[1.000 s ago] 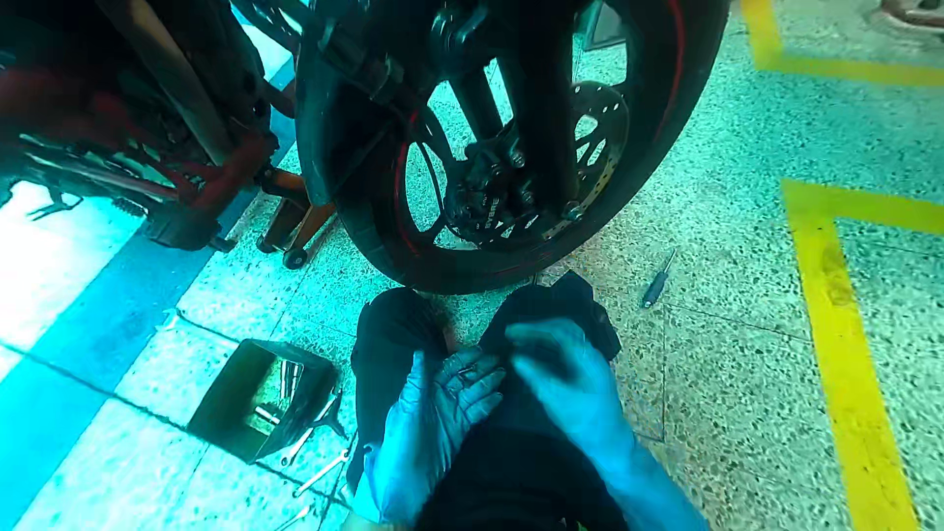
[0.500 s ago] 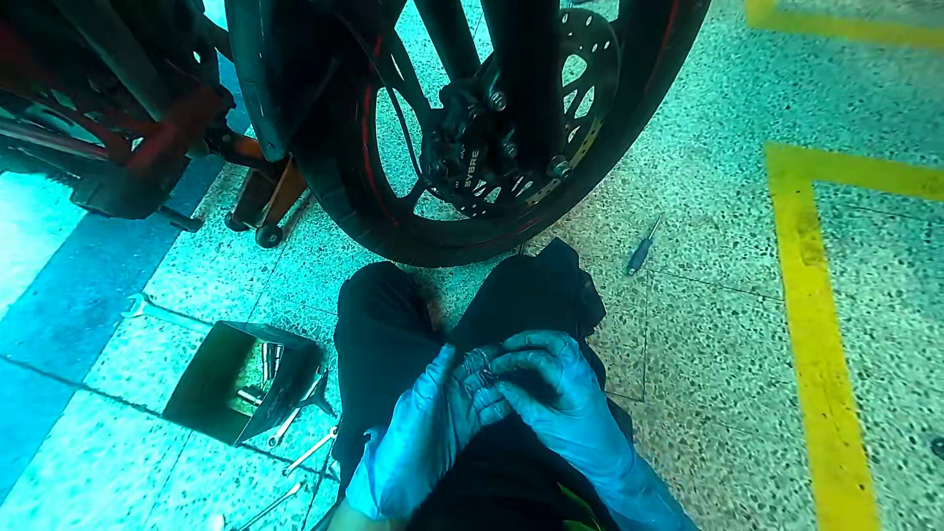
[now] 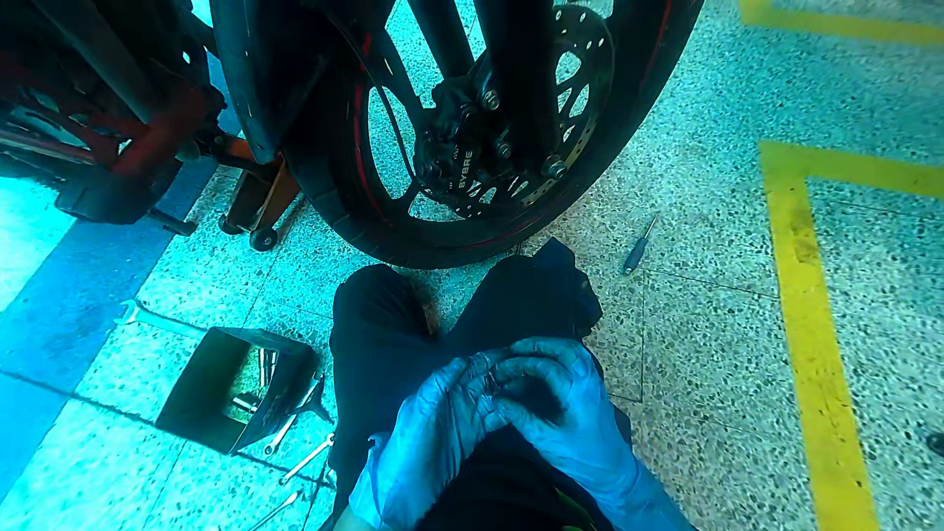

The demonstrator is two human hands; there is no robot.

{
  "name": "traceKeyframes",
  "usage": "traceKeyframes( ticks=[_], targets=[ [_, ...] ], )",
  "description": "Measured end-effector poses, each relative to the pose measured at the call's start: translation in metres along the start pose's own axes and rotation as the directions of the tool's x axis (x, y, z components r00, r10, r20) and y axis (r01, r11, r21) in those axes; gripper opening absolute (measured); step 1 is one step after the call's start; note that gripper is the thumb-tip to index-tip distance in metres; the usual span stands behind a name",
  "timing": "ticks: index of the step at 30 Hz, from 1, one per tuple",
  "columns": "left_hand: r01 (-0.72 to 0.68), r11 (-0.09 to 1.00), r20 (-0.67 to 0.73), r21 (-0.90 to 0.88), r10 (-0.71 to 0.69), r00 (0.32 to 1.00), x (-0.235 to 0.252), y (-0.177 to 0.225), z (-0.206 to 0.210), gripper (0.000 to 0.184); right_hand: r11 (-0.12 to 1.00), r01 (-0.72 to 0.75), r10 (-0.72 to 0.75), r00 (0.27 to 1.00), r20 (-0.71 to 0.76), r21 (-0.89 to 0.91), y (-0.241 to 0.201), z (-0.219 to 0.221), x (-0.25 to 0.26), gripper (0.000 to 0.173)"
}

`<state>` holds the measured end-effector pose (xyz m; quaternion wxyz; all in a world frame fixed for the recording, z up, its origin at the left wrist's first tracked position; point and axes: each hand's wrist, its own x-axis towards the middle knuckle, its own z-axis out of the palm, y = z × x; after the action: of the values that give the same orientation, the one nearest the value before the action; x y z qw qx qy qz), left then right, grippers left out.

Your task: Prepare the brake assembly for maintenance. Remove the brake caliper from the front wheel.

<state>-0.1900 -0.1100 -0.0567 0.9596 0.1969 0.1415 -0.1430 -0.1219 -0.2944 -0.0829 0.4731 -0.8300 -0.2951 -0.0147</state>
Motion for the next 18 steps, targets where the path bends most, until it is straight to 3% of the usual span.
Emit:
traceKeyframes(
  ticks=[2, 6, 11, 14, 18],
  targets=[
    [-0.023, 0.999, -0.024, 0.024, 0.023, 0.999, 0.002, -0.004, 0.001, 0.046, 0.992, 0.068, -0.068, 0.998, 0.003, -0.11, 0.0, 0.001, 0.001, 0.039],
    [-0.01, 0.994, -0.145, 0.108, 0.026, 0.989, 0.009, -0.005, 0.011, 0.048, 0.973, 0.114, -0.118, 0.993, -0.006, -0.202, 0.001, 0.006, 0.008, 0.022],
    [-0.116, 0.983, -0.289, 0.141, 0.152, 0.945, 0.034, -0.003, 0.017, 0.042, 0.951, 0.178, -0.21, 0.972, -0.105, -0.251, 0.009, 0.014, 0.024, 0.023],
    [-0.143, 0.971, -0.389, 0.189, 0.208, 0.898, 0.053, 0.0, 0.028, 0.037, 0.998, 0.054, -0.06, 0.959, -0.276, -0.029, 0.016, 0.018, 0.046, 0.019],
    [-0.109, 0.959, -0.39, 0.26, 0.208, 0.897, 0.065, 0.007, 0.012, 0.044, 0.964, -0.145, 0.233, 0.865, -0.443, 0.224, 0.034, 0.027, 0.106, 0.022]
  ],
)
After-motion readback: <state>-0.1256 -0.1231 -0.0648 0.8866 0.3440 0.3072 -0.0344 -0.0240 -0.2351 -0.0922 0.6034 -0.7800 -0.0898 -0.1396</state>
